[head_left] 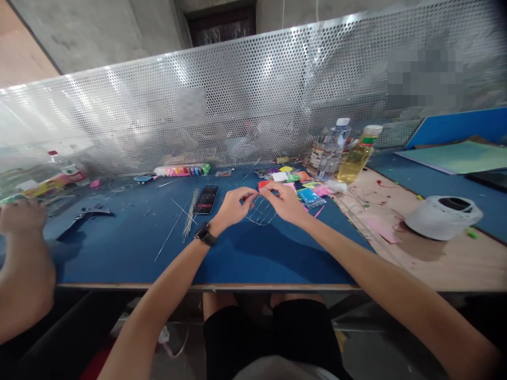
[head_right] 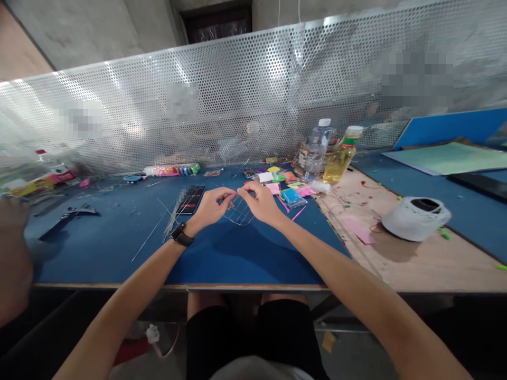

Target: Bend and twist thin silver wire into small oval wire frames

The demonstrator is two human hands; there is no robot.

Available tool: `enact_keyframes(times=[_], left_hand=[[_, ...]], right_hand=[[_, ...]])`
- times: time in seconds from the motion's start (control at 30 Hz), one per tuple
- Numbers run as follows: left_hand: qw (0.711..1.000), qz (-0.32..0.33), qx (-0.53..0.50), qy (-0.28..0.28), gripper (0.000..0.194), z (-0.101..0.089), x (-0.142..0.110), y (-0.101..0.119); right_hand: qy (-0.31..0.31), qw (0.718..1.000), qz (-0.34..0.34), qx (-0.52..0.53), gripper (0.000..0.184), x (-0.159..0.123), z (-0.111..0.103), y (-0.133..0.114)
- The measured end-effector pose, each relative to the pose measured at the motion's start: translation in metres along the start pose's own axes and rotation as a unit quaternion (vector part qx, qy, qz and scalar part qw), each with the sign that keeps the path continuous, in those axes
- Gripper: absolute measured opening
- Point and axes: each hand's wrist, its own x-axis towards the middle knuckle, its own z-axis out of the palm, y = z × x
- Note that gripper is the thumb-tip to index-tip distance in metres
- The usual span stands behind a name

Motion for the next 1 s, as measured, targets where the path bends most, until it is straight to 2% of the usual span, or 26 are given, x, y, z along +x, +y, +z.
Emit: enact_keyframes(times=[0.17,0.27,0.33,0.43,0.5,0.57,0.6,0.67,0.73,0.8,1.0], left_hand=[[1.0,0.002,-0.006,-0.013,0.023,0.001,0.001,-0.003],[1.0,-0.008,-0.021,-0.017,0.024,0.002,0.0,-0.006],[0.998,-0.029,-0.042,-0.02,0.024,0.002,0.0,-0.008],[0.993,-0.074,-0.092,-0.021,0.027,0.001,0.0,-0.012],[0.986,-0.11,-0.126,-0.02,0.03,0.0,0.001,-0.015],[0.974,-0.15,-0.17,-0.023,0.033,-0.001,0.002,-0.018],[0.965,-0.17,-0.196,-0.027,0.034,-0.002,0.002,-0.02],[0.948,-0.205,-0.241,-0.043,0.035,-0.004,0.002,-0.022],[0.932,-0.231,-0.272,-0.065,0.036,-0.005,0.002,-0.023],[0.919,-0.245,-0.296,-0.091,0.037,-0.006,0.002,-0.022],[0.892,-0.256,-0.345,-0.141,0.039,-0.007,0.001,-0.016]], right_hand=[[0.01,0.995,0.074,0.067,0.032,0.009,-0.001,0.012],[-0.018,0.99,0.115,0.084,0.036,0.011,-0.003,0.018],[-0.045,0.99,0.116,0.073,0.037,0.011,-0.006,0.018],[-0.043,0.998,0.048,0.027,0.033,0.008,-0.013,0.014],[0.019,0.999,-0.027,-0.032,0.033,0.005,-0.019,0.011],[0.107,0.978,-0.127,-0.128,0.033,0.003,-0.026,0.009],[0.123,0.961,-0.176,-0.177,0.027,0.003,-0.029,0.009],[0.062,0.927,-0.267,-0.256,0.016,0.003,-0.034,0.012],[-0.017,0.901,-0.304,-0.309,0.023,0.003,-0.035,0.018],[-0.069,0.89,-0.297,-0.34,0.029,0.003,-0.032,0.024],[-0.098,0.901,-0.252,-0.338,0.036,-0.002,-0.015,0.032]])
